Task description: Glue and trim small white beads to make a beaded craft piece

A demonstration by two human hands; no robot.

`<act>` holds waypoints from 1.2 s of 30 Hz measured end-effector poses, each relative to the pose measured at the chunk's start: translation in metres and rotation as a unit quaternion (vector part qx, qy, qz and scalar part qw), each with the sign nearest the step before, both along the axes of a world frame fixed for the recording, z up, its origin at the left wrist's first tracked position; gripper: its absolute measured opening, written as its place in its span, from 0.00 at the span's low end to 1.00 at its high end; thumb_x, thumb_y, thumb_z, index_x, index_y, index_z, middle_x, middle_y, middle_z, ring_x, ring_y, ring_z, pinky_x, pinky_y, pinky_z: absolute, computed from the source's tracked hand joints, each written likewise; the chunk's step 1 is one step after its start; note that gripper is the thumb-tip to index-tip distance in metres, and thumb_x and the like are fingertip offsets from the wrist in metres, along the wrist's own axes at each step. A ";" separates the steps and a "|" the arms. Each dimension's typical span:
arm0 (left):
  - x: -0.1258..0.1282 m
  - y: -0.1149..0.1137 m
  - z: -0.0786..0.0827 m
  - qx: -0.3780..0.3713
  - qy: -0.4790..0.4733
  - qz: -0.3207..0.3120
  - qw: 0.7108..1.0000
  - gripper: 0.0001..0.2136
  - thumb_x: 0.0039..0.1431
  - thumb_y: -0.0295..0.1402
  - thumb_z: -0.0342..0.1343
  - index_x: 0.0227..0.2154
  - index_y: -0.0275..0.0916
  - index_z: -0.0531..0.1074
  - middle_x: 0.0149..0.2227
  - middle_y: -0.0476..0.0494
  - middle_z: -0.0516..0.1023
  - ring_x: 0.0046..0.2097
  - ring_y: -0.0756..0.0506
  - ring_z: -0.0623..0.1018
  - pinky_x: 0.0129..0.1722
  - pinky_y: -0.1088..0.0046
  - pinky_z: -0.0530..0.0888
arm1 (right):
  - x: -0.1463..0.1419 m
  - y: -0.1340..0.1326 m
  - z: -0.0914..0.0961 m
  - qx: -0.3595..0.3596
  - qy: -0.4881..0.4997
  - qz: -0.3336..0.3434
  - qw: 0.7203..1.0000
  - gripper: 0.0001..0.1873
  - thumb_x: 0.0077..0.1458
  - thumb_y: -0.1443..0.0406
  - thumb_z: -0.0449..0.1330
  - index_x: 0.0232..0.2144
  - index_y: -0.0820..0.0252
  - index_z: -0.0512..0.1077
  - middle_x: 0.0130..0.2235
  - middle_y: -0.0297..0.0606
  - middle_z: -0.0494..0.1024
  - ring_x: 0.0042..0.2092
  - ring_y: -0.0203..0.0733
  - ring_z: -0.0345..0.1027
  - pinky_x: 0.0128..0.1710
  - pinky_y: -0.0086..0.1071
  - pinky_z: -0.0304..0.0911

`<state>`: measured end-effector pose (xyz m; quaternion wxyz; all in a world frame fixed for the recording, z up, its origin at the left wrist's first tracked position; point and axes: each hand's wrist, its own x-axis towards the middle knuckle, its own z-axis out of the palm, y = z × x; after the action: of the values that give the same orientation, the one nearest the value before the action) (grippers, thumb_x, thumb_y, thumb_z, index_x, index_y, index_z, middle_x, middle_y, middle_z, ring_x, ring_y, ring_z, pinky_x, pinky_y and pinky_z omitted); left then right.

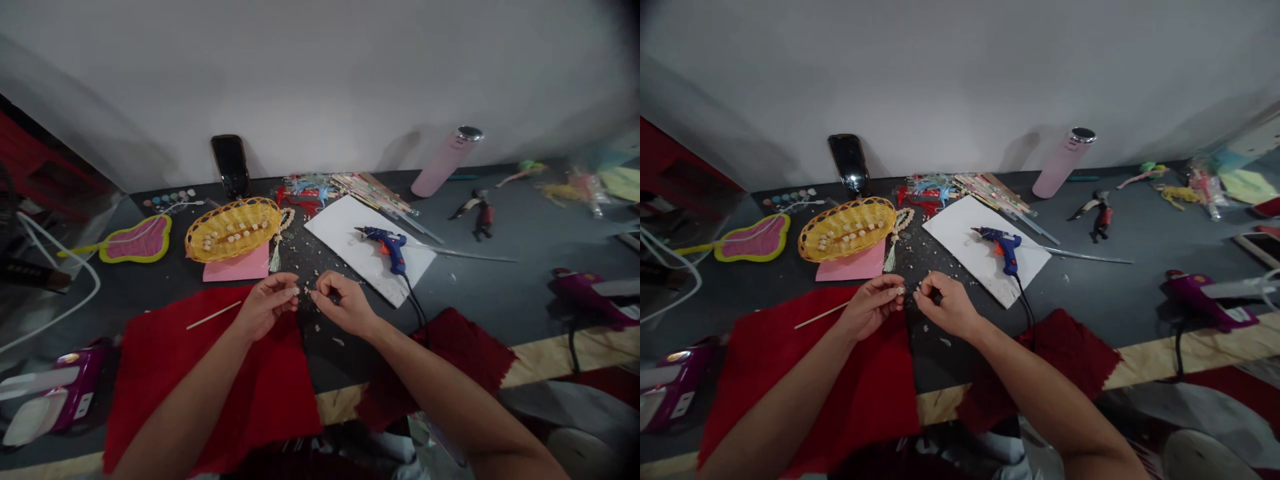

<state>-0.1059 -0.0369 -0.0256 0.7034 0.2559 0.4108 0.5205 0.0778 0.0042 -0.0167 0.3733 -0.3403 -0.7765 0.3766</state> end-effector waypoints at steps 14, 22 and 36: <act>0.001 0.000 0.000 0.022 -0.001 -0.069 0.997 0.18 0.47 0.29 0.62 0.43 0.37 0.68 0.29 0.47 0.75 0.26 0.54 0.74 0.28 0.79 0.71 | -0.003 -0.003 -0.005 0.065 -0.006 0.087 0.994 0.11 0.57 0.65 0.55 0.42 0.57 0.71 0.34 0.39 0.74 0.37 0.37 0.68 0.37 0.30 0.65; 0.002 0.001 0.000 0.011 0.026 -0.060 0.998 0.21 0.45 0.27 0.63 0.44 0.37 0.67 0.26 0.50 0.73 0.24 0.55 0.72 0.26 0.80 0.69 | -0.008 -0.003 -0.005 0.066 -0.012 0.082 0.994 0.05 0.56 0.67 0.57 0.36 0.58 0.71 0.33 0.38 0.73 0.36 0.36 0.68 0.37 0.30 0.65; 0.004 -0.002 -0.001 0.014 -0.011 -0.039 0.999 0.19 0.45 0.28 0.63 0.43 0.37 0.68 0.30 0.48 0.74 0.27 0.54 0.73 0.28 0.80 0.71 | -0.009 -0.005 -0.010 0.079 0.005 0.063 0.995 0.07 0.57 0.64 0.56 0.39 0.56 0.70 0.34 0.37 0.73 0.37 0.37 0.68 0.38 0.31 0.66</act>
<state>-0.1017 -0.0387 -0.0264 0.7240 0.2762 0.3856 0.5008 0.0692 -0.0005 -0.0265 0.3785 -0.2578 -0.8221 0.3384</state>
